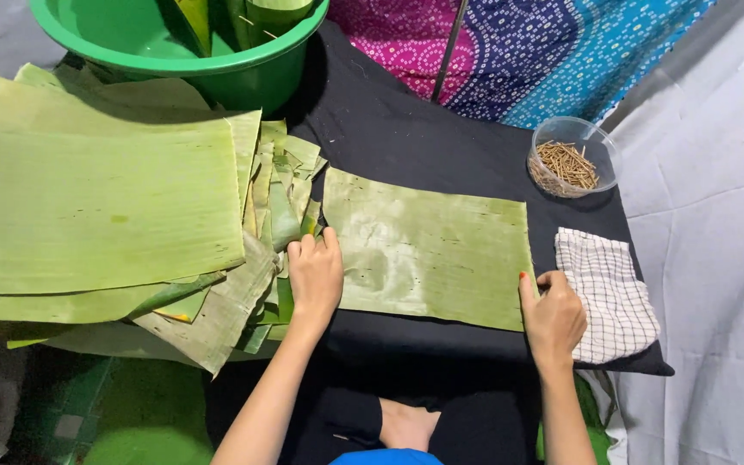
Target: Folding banana leaves into cones and securing them with small wooden sticks.
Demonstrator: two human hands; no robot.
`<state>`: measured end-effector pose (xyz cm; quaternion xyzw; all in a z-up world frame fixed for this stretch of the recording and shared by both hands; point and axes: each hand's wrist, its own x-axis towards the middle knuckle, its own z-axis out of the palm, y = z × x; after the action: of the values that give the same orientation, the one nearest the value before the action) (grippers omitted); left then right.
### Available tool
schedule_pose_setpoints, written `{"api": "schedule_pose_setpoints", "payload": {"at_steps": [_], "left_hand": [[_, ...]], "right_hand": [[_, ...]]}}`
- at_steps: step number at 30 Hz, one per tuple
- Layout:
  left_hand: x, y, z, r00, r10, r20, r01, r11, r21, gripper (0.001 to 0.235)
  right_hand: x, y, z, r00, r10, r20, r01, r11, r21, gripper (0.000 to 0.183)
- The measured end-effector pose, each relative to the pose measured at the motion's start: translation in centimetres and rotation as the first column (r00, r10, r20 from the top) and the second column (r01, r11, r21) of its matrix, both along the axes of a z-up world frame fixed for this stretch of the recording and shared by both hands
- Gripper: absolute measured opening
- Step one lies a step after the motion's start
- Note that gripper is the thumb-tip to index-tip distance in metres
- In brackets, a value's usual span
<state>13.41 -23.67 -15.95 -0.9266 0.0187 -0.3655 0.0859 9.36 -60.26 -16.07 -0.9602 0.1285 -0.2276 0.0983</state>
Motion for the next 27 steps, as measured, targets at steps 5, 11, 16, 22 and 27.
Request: {"api": "schedule_pose_setpoints", "payload": {"at_steps": [5,11,16,22,27], "left_hand": [[-0.5,-0.2,0.2,0.997,0.011,-0.073,-0.013,1.000,-0.022,0.009],[-1.2,-0.8,0.5,0.995,-0.020,-0.096,0.009,0.993,-0.119,0.006],[-1.4,-0.7,0.8,0.995,-0.053,-0.079,0.039,0.985,-0.167,0.008],[-1.2,-0.7,0.6,0.992,-0.037,-0.122,0.019,0.990,-0.141,0.008],[-1.3,-0.9,0.5,0.989,0.031,-0.142,-0.051,0.989,-0.139,0.010]], "right_hand": [[-0.5,-1.1,3.0,0.984,0.043,0.170,-0.018,0.989,-0.149,0.041],[-0.1,-4.8,2.0,0.986,-0.093,-0.137,0.084,0.994,-0.066,0.066],[1.1,-7.1,1.0,1.000,0.018,0.025,-0.014,0.988,-0.153,0.035],[0.8,1.8,9.5,0.959,0.068,0.277,-0.038,0.993,-0.112,0.038],[2.0,3.7,11.3,0.943,0.045,0.330,0.003,0.990,-0.143,0.035]]}}
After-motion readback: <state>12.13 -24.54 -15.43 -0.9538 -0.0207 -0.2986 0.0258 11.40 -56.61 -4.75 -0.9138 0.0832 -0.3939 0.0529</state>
